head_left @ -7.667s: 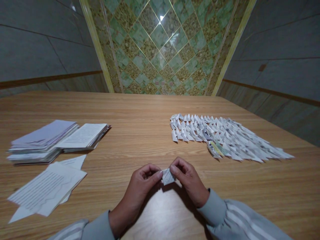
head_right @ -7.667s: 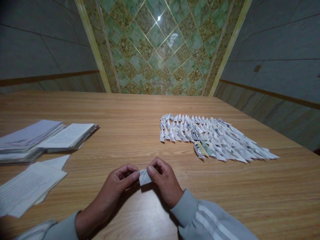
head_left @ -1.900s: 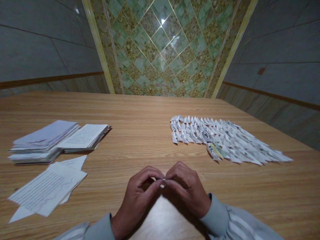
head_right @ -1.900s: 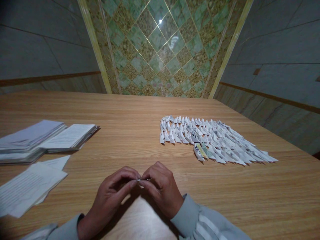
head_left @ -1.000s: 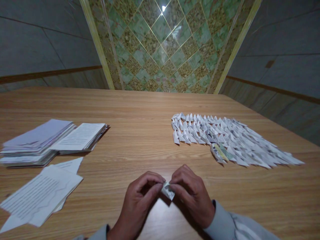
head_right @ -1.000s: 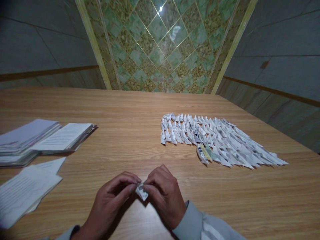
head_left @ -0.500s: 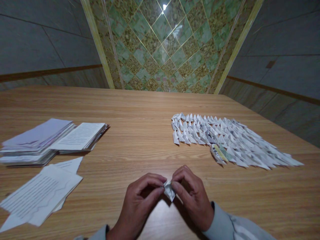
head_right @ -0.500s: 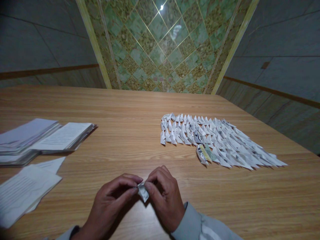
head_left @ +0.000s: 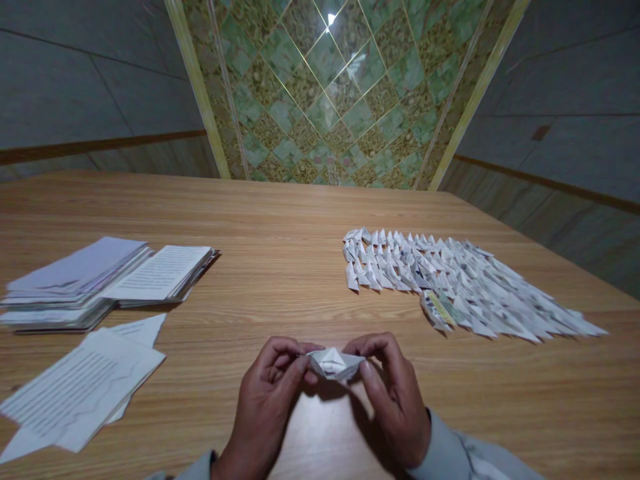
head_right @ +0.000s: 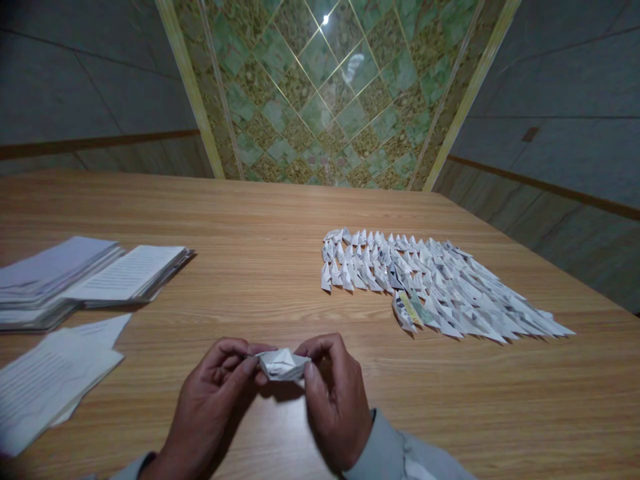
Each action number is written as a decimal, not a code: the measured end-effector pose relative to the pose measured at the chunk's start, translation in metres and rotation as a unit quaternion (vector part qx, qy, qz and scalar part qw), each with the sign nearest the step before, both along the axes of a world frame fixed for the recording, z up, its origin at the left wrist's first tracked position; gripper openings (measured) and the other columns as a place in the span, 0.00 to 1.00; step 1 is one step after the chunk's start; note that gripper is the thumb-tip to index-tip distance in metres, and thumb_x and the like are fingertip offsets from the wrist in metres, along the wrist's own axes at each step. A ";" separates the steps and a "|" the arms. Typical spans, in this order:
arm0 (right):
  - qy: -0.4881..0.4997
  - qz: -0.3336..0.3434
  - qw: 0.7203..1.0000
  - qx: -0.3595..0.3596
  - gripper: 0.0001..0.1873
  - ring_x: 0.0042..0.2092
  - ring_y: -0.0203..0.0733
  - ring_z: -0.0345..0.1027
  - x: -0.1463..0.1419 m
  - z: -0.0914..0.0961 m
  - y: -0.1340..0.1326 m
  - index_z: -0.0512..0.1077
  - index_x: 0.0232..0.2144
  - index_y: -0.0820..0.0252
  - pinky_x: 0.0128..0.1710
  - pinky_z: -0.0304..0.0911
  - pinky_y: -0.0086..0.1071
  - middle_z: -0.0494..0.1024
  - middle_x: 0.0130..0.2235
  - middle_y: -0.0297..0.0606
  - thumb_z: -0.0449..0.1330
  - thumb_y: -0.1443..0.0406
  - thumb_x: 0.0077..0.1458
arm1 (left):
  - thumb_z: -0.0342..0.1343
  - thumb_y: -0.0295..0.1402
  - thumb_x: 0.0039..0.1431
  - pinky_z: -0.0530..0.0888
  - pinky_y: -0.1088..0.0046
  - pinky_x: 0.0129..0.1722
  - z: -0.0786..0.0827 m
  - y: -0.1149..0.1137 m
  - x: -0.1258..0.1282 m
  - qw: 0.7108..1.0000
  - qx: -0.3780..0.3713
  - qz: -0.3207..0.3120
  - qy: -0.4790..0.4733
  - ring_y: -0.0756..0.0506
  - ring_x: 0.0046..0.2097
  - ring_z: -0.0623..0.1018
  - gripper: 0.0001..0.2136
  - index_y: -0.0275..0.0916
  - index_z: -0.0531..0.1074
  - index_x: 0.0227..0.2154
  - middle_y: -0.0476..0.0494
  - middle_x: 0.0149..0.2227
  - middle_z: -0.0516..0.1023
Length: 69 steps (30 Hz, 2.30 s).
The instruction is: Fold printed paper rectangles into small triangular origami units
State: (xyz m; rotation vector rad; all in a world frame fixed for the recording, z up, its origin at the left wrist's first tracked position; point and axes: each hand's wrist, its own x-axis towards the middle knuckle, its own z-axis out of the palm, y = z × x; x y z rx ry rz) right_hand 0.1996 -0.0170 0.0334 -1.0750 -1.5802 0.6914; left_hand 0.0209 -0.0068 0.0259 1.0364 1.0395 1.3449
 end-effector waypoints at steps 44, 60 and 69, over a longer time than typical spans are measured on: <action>0.028 0.020 0.990 -0.134 0.05 0.29 0.38 0.70 -0.001 0.005 0.010 0.72 0.28 0.60 0.28 0.62 0.28 0.77 0.27 0.33 0.64 0.64 0.51 | 0.66 0.31 0.49 0.73 0.77 0.30 0.003 0.002 0.002 0.997 -0.009 -0.041 0.066 0.48 0.30 0.76 0.06 0.38 0.74 0.28 0.50 0.26 0.76; 0.047 0.082 0.972 -0.216 0.12 0.26 0.34 0.63 0.001 -0.001 0.014 0.74 0.24 0.64 0.27 0.56 0.26 0.74 0.24 0.33 0.66 0.59 0.49 | 0.67 0.32 0.48 0.71 0.77 0.29 -0.005 0.008 -0.001 0.994 -0.036 -0.078 0.074 0.49 0.29 0.75 0.08 0.37 0.75 0.31 0.50 0.26 0.77; 0.073 0.124 0.963 -0.230 0.15 0.27 0.37 0.67 0.011 -0.003 0.023 0.77 0.28 0.65 0.28 0.61 0.28 0.78 0.25 0.37 0.64 0.56 0.52 | 0.66 0.32 0.45 0.68 0.77 0.25 -0.003 0.013 -0.003 0.993 -0.008 -0.053 0.101 0.49 0.26 0.72 0.06 0.37 0.75 0.26 0.51 0.23 0.75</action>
